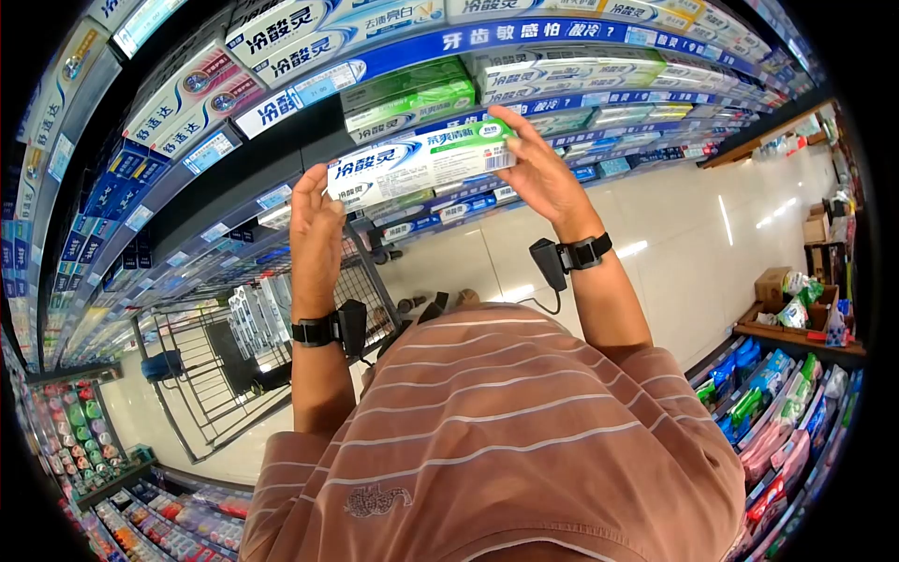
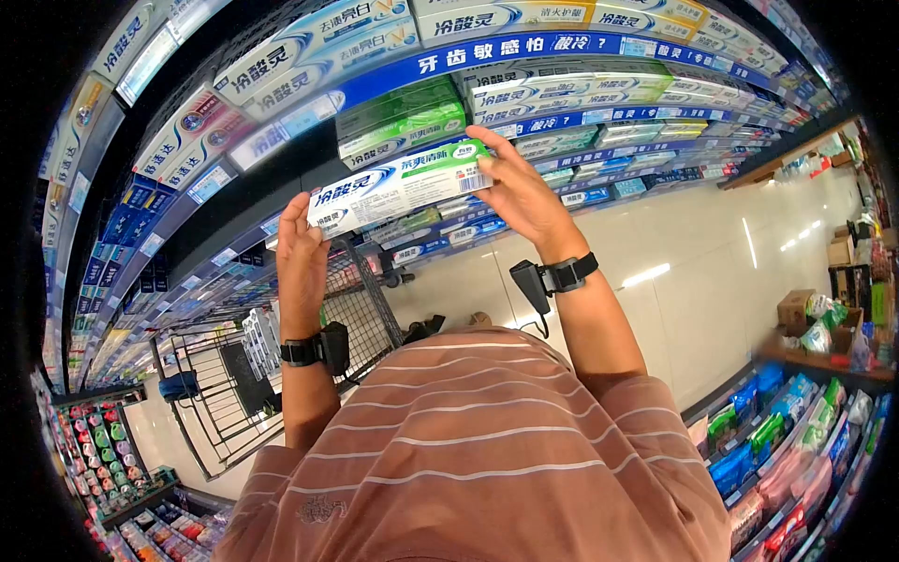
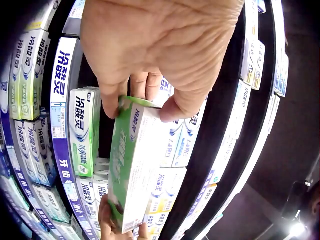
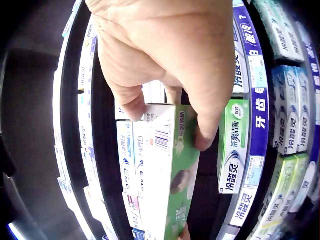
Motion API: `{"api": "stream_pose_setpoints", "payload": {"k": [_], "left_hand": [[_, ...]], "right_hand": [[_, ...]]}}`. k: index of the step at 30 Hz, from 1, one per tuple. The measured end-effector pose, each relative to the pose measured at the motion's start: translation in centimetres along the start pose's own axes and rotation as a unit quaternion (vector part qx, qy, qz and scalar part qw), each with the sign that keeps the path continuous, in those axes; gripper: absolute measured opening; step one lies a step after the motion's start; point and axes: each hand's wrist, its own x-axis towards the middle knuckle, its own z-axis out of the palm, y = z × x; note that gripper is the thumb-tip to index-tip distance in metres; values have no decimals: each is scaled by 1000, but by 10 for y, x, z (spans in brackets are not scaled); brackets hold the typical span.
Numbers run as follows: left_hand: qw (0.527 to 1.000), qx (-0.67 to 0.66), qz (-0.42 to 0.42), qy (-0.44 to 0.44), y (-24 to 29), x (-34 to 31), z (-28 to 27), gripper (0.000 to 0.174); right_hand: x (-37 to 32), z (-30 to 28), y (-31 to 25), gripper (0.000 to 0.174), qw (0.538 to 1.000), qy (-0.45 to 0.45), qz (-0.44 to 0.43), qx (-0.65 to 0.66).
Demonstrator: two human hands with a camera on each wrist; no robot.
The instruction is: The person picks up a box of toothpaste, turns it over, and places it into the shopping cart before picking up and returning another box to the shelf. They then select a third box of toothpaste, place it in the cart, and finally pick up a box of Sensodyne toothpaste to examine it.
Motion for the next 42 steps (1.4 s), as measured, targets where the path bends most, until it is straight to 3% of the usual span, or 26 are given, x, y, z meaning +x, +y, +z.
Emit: {"api": "stream_pose_setpoints", "payload": {"k": [9,12,18,27,42], "left_hand": [[998,52,28,-3,0,2,9,53],[999,27,-37,29,3,5,8,50],[995,17,-101,-18,9,7,6,46],[998,39,-41,-30,5,6,1,54],[990,135,-33,-9,4,10,-3,58]], "right_hand": [[7,-12,13,42,999,39,-16,-23],[7,-10,10,43,998,46,-20,-25],[11,-13,13,49,999,19,-26,-30],[14,-25,25,67,990,79,54,-108],[16,-14,16,56,994,22,32,-100]]}}
